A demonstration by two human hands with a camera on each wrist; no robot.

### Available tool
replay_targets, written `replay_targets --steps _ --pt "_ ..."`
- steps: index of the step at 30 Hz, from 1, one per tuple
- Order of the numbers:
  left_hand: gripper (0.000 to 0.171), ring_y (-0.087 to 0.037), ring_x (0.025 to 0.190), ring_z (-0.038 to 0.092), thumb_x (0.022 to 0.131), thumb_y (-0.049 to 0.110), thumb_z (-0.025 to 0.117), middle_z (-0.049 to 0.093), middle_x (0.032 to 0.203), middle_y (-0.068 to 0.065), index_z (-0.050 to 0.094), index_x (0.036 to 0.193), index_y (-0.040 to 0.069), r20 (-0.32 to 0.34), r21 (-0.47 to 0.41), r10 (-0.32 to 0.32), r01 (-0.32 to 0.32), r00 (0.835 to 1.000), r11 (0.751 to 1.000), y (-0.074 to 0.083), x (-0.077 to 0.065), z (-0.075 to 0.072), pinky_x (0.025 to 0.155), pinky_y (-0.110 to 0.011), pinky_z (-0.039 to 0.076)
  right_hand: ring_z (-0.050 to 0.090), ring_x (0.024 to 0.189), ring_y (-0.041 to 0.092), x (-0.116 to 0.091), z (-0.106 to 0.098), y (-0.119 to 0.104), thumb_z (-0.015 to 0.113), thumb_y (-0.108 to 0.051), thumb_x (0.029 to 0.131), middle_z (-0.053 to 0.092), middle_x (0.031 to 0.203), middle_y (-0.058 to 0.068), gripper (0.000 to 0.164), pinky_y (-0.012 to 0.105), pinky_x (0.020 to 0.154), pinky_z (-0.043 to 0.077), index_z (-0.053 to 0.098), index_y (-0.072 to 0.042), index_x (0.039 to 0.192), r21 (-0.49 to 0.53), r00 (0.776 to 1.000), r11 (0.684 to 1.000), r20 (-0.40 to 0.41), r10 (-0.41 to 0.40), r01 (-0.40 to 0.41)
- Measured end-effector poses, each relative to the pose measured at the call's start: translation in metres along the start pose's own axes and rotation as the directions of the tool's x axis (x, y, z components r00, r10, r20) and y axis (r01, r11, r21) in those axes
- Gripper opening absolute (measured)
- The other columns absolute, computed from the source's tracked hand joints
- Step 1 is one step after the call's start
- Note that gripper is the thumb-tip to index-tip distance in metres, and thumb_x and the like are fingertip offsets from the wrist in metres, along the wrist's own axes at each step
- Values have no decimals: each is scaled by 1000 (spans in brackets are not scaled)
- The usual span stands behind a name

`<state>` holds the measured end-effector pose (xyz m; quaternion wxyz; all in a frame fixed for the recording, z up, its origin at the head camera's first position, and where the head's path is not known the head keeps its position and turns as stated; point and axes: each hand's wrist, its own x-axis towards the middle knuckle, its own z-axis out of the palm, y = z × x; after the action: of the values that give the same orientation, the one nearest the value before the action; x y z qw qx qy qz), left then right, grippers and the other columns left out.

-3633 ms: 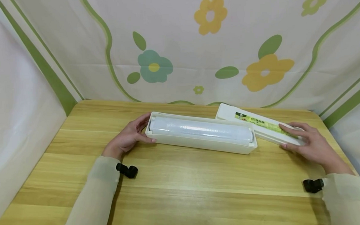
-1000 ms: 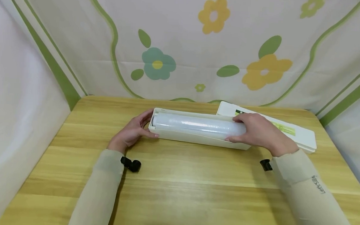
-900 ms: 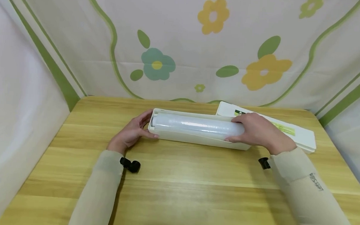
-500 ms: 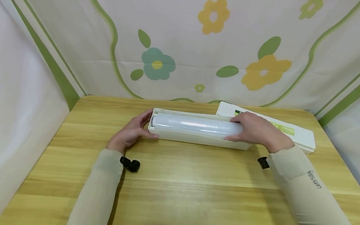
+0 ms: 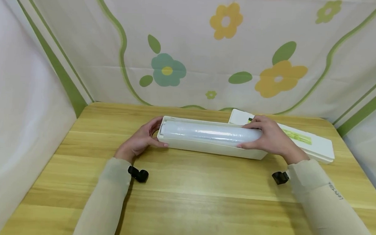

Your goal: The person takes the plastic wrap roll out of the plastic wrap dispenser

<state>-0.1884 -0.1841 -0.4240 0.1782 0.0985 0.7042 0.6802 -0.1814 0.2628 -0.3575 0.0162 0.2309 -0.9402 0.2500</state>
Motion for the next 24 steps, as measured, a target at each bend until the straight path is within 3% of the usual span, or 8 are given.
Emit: replay_targets --steps 8,15,20,24 --pt "111 -28 155 36 76 -21 84 40 168 -8 35 168 16 -6 -3 -10 10 1000 1000 0 1 2 99 -23 58 54 87 18 -3 -3 0 102 -48 69 63 98 -2 62 27 70 48 84 -14 118 69 998 996 6 61 -61" --pt "113 -29 156 35 76 -20 85 39 169 -9 33 169 16 -5 -4 -23 23 1000 1000 -3 1 2 99 -23 58 57 88 19 -6 -6 -5 102 -50 67 65 101 -2 59 27 71 49 84 -17 112 49 996 995 -10 91 -90" --pt "113 -29 155 36 76 -19 85 40 169 -8 33 169 17 -7 6 -16 16 1000 1000 -2 1 2 99 -23 58 57 89 19 -6 -13 -13 103 -44 68 64 102 0 51 27 74 49 82 -20 107 80 995 993 -31 92 -89" --pt "113 -29 156 35 75 -20 85 40 170 -8 34 169 17 -10 9 -13 13 1000 1000 -1 1 1 99 -23 58 56 96 20 -4 -15 -15 102 -39 72 65 110 1 49 26 78 49 80 -22 113 111 998 992 1 60 -60"
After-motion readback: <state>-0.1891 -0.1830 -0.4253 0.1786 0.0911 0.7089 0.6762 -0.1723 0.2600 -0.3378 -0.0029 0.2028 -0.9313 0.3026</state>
